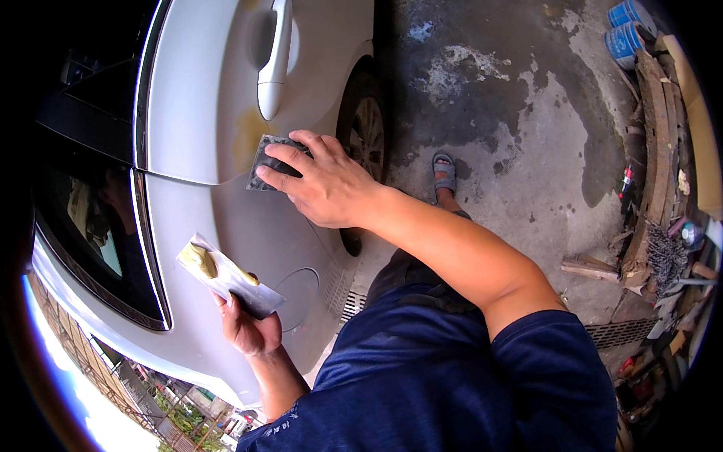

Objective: The person scoops body filler from a can onto a putty knife, then uses a smaller scraper to spread the filler onto a damaged area on the car door. The person repeatedly transfers filler between tools and applies it to the same spot.

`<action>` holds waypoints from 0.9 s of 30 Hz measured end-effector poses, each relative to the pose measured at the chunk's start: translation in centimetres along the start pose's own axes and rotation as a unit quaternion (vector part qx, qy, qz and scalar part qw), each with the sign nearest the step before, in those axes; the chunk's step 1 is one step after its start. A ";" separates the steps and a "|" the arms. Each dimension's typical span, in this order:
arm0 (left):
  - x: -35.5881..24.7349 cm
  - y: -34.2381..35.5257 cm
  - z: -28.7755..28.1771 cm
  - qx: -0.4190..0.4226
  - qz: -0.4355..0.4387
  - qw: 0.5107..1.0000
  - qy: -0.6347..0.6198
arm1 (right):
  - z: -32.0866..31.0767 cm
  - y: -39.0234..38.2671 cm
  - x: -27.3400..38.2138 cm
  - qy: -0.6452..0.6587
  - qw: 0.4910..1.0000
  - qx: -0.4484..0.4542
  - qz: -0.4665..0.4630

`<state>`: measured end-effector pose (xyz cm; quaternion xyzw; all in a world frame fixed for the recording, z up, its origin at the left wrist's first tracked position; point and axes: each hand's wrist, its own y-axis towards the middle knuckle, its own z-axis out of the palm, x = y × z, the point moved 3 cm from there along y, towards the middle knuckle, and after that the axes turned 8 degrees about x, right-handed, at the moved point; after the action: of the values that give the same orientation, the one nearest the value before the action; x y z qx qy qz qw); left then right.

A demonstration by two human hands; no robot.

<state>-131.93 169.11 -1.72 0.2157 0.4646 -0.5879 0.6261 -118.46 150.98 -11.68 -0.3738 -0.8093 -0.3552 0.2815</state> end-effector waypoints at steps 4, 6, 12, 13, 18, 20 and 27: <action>0.1 0.1 -0.2 0.011 0.006 1.000 -0.001 | -0.5 1.5 0.0 -0.015 0.999 -0.019 -0.043; 0.2 0.1 -0.5 0.007 0.003 1.000 0.003 | -0.6 2.4 -0.2 -0.013 0.998 -0.026 -0.060; 0.5 0.4 -0.2 0.012 0.012 1.000 -0.010 | 0.9 1.1 -1.6 -0.028 0.999 0.007 -0.037; 0.6 0.5 -0.5 0.010 0.011 1.000 -0.013 | 1.3 0.6 -2.1 -0.027 0.999 0.013 -0.030; 0.7 0.6 -0.1 0.004 0.008 1.000 -0.007 | 2.1 -1.2 -3.9 -0.012 0.999 0.031 -0.017; 0.8 0.8 0.4 0.018 0.006 1.000 -0.002 | 2.0 -1.7 -4.5 -0.005 1.000 0.026 -0.015; 1.8 1.4 2.2 0.002 -0.015 1.000 0.010 | -2.3 -3.4 -2.8 0.220 0.974 0.030 0.053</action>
<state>-130.06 166.63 -2.55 0.2158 0.4729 -0.5960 0.6120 -119.20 146.43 -13.59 -0.3201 -0.7171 -0.3885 0.4821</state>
